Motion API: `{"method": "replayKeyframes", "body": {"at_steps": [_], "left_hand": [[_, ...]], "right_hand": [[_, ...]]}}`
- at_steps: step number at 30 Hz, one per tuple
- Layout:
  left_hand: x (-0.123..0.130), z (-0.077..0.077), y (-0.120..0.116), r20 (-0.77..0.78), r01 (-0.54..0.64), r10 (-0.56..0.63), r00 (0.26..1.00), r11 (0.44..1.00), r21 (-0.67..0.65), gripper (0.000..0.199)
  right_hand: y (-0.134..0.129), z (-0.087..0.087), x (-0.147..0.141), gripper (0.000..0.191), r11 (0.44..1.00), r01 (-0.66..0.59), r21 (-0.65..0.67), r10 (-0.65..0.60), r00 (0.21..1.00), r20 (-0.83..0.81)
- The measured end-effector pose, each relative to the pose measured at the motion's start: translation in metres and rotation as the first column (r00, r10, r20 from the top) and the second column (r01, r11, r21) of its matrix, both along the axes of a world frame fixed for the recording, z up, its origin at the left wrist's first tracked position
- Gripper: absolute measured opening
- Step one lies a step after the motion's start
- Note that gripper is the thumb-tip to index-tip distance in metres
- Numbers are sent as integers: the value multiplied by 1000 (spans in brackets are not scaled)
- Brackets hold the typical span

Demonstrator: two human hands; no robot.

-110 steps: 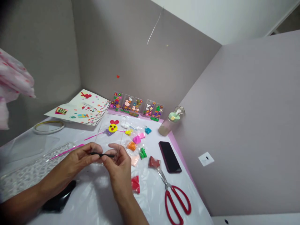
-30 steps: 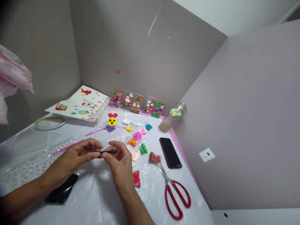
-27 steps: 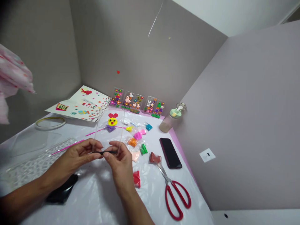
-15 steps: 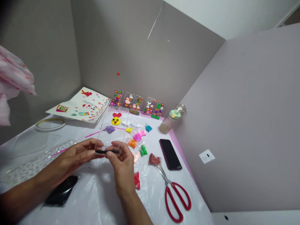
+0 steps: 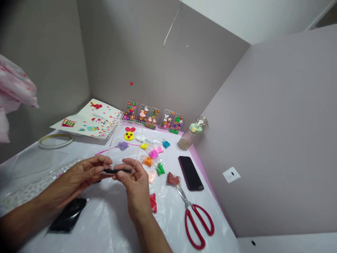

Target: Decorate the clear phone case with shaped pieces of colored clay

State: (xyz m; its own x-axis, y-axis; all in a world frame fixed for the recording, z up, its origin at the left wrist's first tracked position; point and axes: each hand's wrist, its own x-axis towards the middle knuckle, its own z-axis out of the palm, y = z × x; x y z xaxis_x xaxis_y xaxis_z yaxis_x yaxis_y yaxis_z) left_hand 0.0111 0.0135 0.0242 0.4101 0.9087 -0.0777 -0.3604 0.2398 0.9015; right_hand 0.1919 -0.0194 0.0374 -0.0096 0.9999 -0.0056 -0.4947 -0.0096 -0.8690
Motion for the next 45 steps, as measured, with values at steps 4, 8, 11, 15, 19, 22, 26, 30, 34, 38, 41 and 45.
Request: {"method": "replayKeyframes", "body": {"at_steps": [4,8,11,15,19,22,26,30,34,38,41,45], "left_hand": [[1,0,0,22,6,-7,1000,1000,17,27],[3,3,-2,-9,11,-10,1000,998,68,31],[4,2,-4,-99,-15,27,995,993,118,27],[3,-3,-5,-186,-65,104,977,977,205,25],[4,-6,-6,-209,-34,86,974,970,241,23],[5,-7,-6,-196,-15,62,979,973,231,24],[6,-8,-6,-214,-12,64,975,972,236,27],[5,-8,-7,-232,-60,116,966,970,235,28],[7,-9,-7,-229,-60,116,966,970,236,26],[10,-9,-8,-206,-52,101,973,972,229,32],[10,-9,-8,-220,-79,134,966,967,242,33],[6,-9,-7,-228,-100,156,961,966,238,34]], "right_hand": [[0,-1,0,41,1000,8,4,-8,1000,2],[0,-3,-1,39,999,23,36,-24,999,31],[-1,-3,-1,42,999,18,39,-21,996,84],[-2,-3,-2,45,1000,16,6,-16,990,138],[-2,-3,-3,41,999,50,-8,-48,989,143],[-3,-4,-5,40,997,70,-17,-67,987,149],[-3,-5,-6,38,996,84,-30,-77,982,170],[-3,-5,-6,36,997,79,-10,-76,980,183],[-2,-6,-4,31,993,117,13,-117,973,198],[-2,-6,-5,28,993,122,7,-121,973,198],[-2,-6,-5,30,997,81,14,-83,980,181],[1,-8,-1,28,994,96,46,-102,979,174]]}}
